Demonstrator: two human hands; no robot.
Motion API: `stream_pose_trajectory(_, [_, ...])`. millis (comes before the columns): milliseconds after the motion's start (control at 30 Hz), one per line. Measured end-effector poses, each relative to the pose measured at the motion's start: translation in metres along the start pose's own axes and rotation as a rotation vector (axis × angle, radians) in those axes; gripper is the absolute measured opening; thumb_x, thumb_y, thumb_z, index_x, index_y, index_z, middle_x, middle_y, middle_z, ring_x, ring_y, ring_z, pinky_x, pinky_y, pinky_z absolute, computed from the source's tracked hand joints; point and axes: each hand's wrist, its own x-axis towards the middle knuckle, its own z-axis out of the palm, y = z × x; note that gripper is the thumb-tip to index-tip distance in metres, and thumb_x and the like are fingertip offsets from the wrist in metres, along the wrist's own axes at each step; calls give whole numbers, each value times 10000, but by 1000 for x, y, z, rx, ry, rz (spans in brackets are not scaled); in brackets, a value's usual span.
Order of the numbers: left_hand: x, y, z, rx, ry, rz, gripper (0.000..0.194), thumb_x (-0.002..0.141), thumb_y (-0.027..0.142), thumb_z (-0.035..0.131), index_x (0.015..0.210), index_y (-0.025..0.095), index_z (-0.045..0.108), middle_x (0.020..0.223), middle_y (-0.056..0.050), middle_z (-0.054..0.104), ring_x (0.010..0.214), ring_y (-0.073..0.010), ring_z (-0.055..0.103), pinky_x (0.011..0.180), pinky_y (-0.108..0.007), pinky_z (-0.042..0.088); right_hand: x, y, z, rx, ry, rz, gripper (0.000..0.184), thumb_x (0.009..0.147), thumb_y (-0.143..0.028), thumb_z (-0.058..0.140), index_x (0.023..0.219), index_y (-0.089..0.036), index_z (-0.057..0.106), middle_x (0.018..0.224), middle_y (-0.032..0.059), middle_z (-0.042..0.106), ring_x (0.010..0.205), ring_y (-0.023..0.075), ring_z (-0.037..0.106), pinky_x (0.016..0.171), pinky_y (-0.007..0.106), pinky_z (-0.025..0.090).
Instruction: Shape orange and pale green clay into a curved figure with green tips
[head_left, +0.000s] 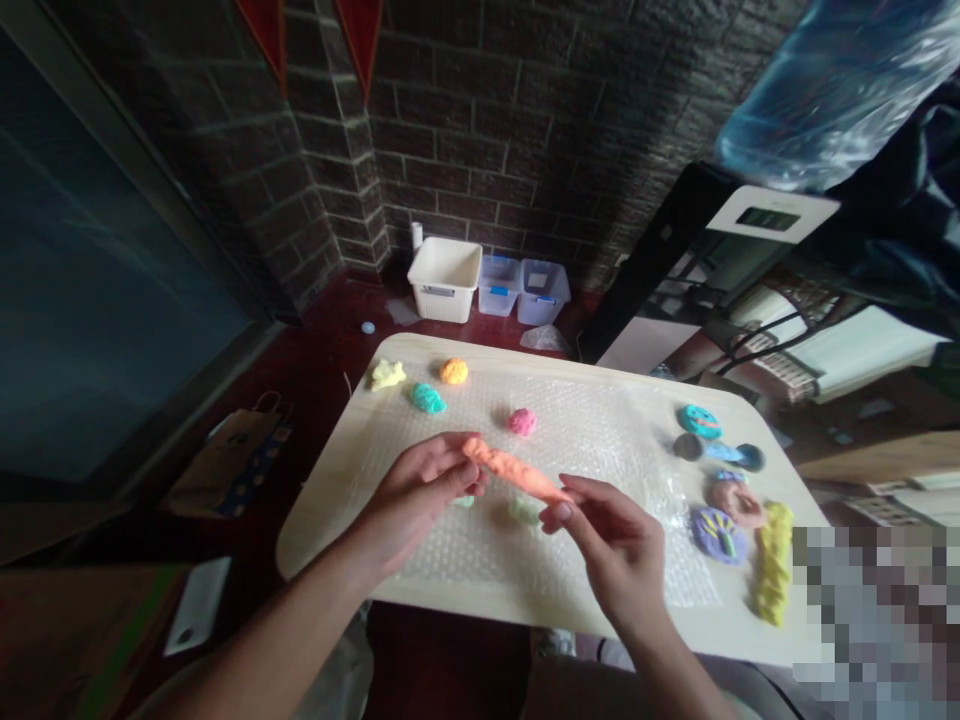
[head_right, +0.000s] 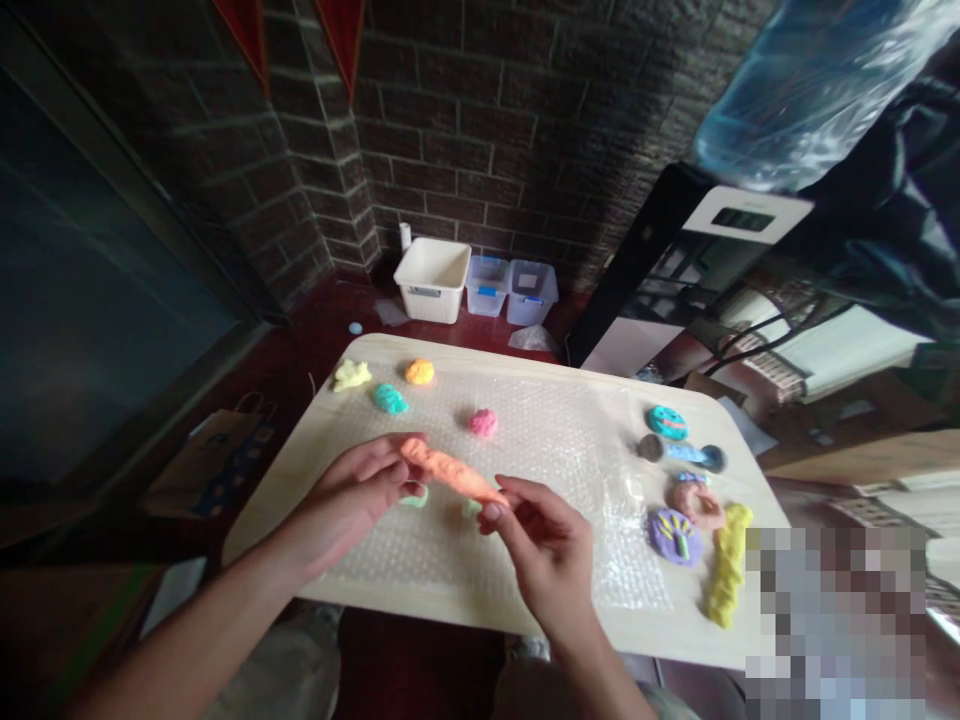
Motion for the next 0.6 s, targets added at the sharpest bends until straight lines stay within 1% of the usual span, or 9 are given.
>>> stream_pose_trajectory(67, [-2, -6, 11, -133, -1, -4, 452, 857, 448, 821, 1178, 159, 687, 1292, -139, 682, 1156, -234, 656, 987, -373, 528, -7, 2, 13, 15, -12, 50, 218, 906, -276, 820, 1108, -237, 746, 777, 35, 799, 628, 184, 750, 595, 292, 619])
stream_pose_trajectory(100, [-3, -9, 17, -185, -2, -7, 440, 869, 457, 811, 1166, 156, 692, 1315, -145, 673, 1206, -249, 642, 1024, -387, 520, -11, 3, 18, 13, -53, 72, 249, 906, -287, 819, 1129, -231, 723, 786, 39, 802, 631, 183, 751, 599, 291, 620])
stream_pose_trajectory(167, [-6, -12, 26, -245, -23, -57, 441, 918, 486, 754, 1205, 160, 673, 1239, -144, 700, 1159, -255, 668, 1020, -420, 528, -17, 5, 23, -26, -179, 97, 335, 888, -313, 835, 1169, -221, 676, 801, 48, 805, 640, 188, 751, 583, 281, 611])
stream_pose_trajectory(233, [-9, -13, 30, -209, -42, -54, 377, 963, 492, 692, 1150, 166, 660, 1066, -99, 712, 1035, -228, 689, 964, -401, 538, -20, 6, 20, -107, -260, 94, 407, 867, -339, 854, 1190, -218, 638, 777, 40, 788, 627, 187, 732, 555, 269, 587])
stream_pose_trajectory(333, [-16, -9, 28, 67, -134, -19, 315, 1019, 489, 608, 974, 177, 617, 827, -6, 613, 804, -149, 619, 804, -304, 500, -14, 4, 6, -165, -154, 88, 325, 960, -404, 748, 1196, -227, 610, 725, -3, 701, 584, 151, 647, 534, 250, 541])
stream_pose_trajectory(400, [-22, -4, 27, 296, -250, -50, 331, 1058, 498, 530, 943, 193, 584, 779, 19, 564, 720, -132, 553, 709, -284, 455, -8, 0, -3, -123, -125, 86, 332, 1029, -453, 635, 1274, -231, 604, 794, 5, 669, 616, 141, 614, 544, 248, 526])
stream_pose_trajectory(433, [-25, -2, 28, 401, -301, -52, 328, 1075, 492, 495, 953, 201, 583, 796, 16, 576, 739, -138, 559, 718, -287, 454, -5, -2, -6, -119, -166, 81, 392, 1029, -472, 629, 1335, -229, 599, 834, 15, 663, 646, 144, 608, 549, 247, 519])
stream_pose_trajectory(500, [-30, 0, 30, 583, -371, 24, 287, 1103, 442, 437, 1034, 217, 601, 961, -14, 658, 911, -166, 625, 848, -309, 476, -1, -8, -8, -148, -292, 90, 454, 1011, -488, 656, 1375, -218, 630, 858, 34, 666, 700, 159, 621, 539, 238, 501])
stream_pose_trajectory(600, [-31, -1, 33, 811, -398, 119, 257, 1117, 372, 384, 1161, 231, 594, 1181, -49, 691, 1111, -209, 642, 992, -361, 458, 2, -13, -7, -212, -401, 116, 314, 1006, -429, 685, 1197, -194, 767, 868, 63, 721, 706, 160, 641, 552, 237, 505])
